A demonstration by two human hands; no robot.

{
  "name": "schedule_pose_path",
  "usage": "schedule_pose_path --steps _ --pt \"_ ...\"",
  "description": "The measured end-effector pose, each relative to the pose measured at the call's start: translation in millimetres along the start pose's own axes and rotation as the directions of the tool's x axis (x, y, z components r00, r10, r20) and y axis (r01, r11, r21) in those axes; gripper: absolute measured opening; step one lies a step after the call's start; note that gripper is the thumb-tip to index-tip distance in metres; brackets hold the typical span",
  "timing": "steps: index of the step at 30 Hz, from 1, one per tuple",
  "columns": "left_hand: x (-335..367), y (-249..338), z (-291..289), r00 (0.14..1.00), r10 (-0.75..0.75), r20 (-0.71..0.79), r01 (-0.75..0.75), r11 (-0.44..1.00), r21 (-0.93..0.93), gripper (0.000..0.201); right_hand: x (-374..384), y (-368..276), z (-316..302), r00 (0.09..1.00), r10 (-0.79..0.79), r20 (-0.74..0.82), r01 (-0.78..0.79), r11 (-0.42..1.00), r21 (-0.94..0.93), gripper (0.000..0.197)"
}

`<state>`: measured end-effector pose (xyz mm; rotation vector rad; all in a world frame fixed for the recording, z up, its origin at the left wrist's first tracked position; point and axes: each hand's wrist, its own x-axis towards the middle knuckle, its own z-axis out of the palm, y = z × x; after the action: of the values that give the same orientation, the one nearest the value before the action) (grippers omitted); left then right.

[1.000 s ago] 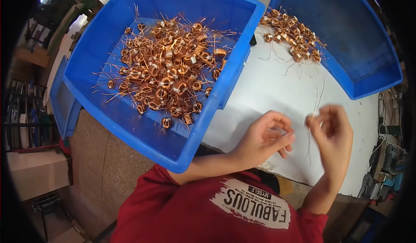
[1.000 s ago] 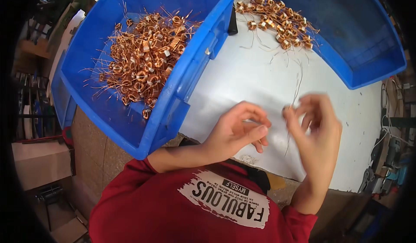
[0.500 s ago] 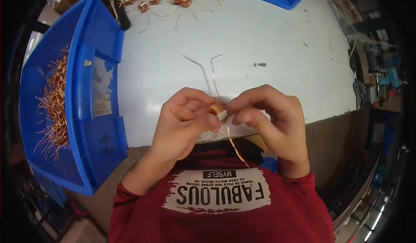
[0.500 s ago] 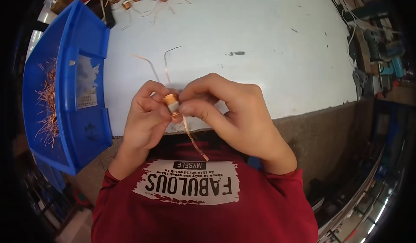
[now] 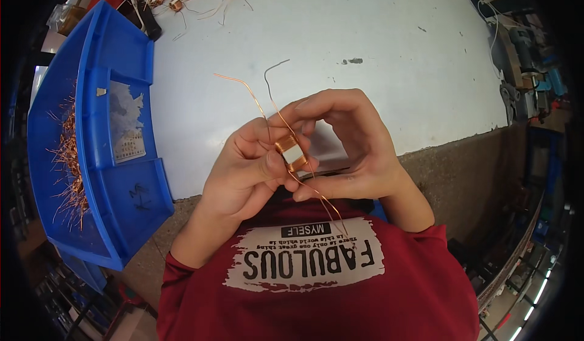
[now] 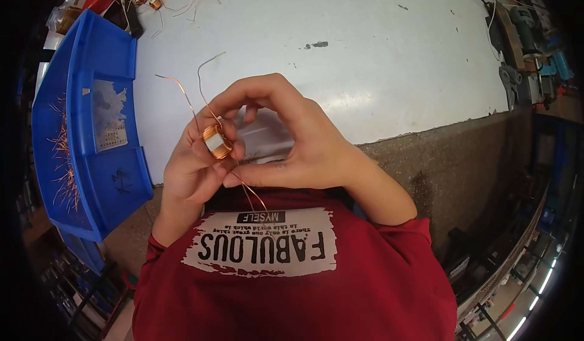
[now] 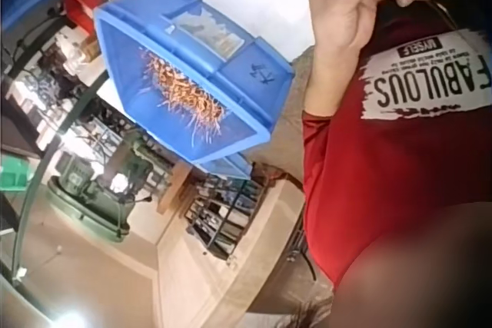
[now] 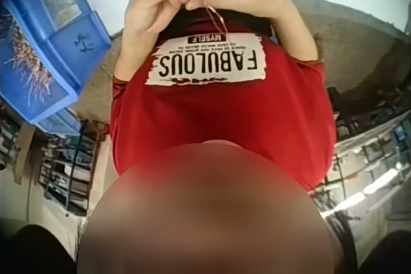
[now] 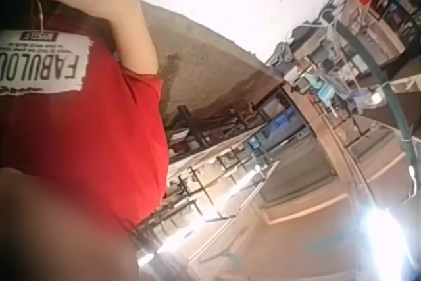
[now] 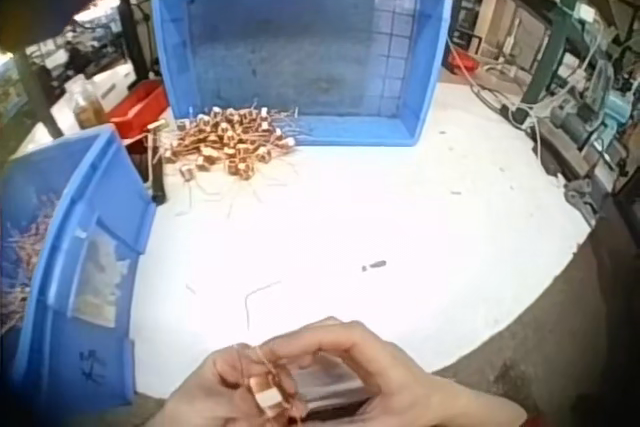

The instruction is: Inspecting and sorting copper wire coils from a table into plastic bins.

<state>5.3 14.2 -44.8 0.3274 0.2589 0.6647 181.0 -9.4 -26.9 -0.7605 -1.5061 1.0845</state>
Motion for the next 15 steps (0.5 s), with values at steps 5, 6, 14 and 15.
schedule_pose_path --steps 5,6,14,15 --pt "-1 -6 3 0.997 0.041 -0.058 -0.038 0.997 0.060 0.024 -6 8 0 0.999 -0.032 0.018 0.031 0.999 0.016 0.055" --pt "-1 -7 4 0.995 0.061 -0.079 -0.056 0.996 0.067 0.023 -8 10 0 0.999 -0.033 0.024 0.032 0.999 0.021 0.054" --pt "0 -14 10 0.992 0.058 -0.113 -0.045 0.993 0.109 0.022 -17 13 16 0.983 -0.073 -0.168 0.107 0.974 0.198 0.057" --pt "0 -15 12 0.992 0.050 -0.120 -0.037 0.993 0.109 0.021 -18 14 17 0.979 -0.056 -0.195 0.107 0.959 0.261 0.058"
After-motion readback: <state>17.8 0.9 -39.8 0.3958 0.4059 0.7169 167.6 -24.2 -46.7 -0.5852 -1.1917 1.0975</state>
